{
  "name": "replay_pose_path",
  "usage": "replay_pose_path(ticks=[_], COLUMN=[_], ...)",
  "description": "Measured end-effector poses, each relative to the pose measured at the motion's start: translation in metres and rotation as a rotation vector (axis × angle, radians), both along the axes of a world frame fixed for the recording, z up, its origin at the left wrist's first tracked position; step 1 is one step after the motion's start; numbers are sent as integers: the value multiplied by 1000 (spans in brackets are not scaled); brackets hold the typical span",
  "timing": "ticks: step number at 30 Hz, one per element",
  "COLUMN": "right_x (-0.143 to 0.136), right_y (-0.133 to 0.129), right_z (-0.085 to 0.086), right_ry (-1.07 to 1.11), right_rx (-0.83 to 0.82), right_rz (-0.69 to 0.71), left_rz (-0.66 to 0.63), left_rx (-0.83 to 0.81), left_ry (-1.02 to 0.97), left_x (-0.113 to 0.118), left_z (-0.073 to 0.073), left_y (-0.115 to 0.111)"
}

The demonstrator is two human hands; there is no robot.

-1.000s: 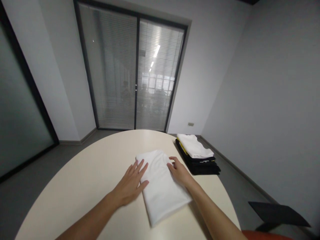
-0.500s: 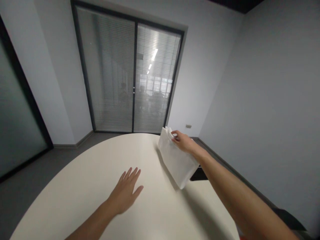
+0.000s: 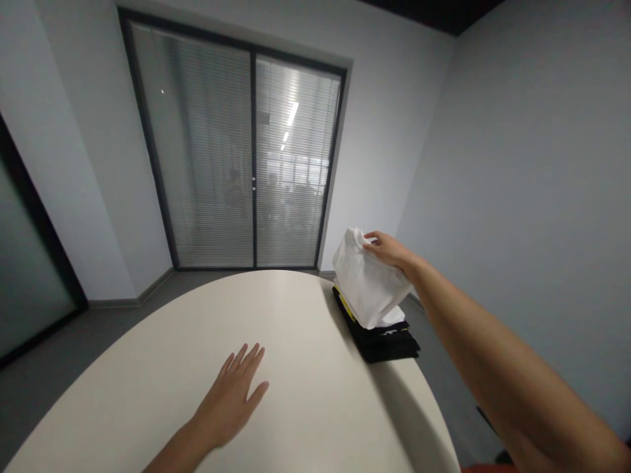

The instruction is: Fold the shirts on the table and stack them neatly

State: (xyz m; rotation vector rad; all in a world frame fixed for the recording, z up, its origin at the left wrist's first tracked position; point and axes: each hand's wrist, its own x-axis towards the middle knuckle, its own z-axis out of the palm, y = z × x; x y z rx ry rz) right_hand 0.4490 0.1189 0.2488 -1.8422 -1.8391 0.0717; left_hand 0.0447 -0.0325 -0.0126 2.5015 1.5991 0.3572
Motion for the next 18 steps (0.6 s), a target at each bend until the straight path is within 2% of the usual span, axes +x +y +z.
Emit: replay_pose_path(ticks=[6,9,11,16,18], right_x=[27,46,60,80,84], right_y=[15,19,19,7,1], right_z=[-8,-21,-41,-112,-133], right_ry=[158,214,171,46,8], right_rx=[-7,-46,-96,-212,-236], right_rz=[41,59,26,-101,-140], left_rz=[1,2,7,11,13], left_rx=[12,4,-11,-27,-40], left_ry=[-15,-11,-3,8,18], left_x=[-2,-2,-1,0,1], left_z=[-4,-3,-1,3,4], left_y=[1,1,0,-1,-1])
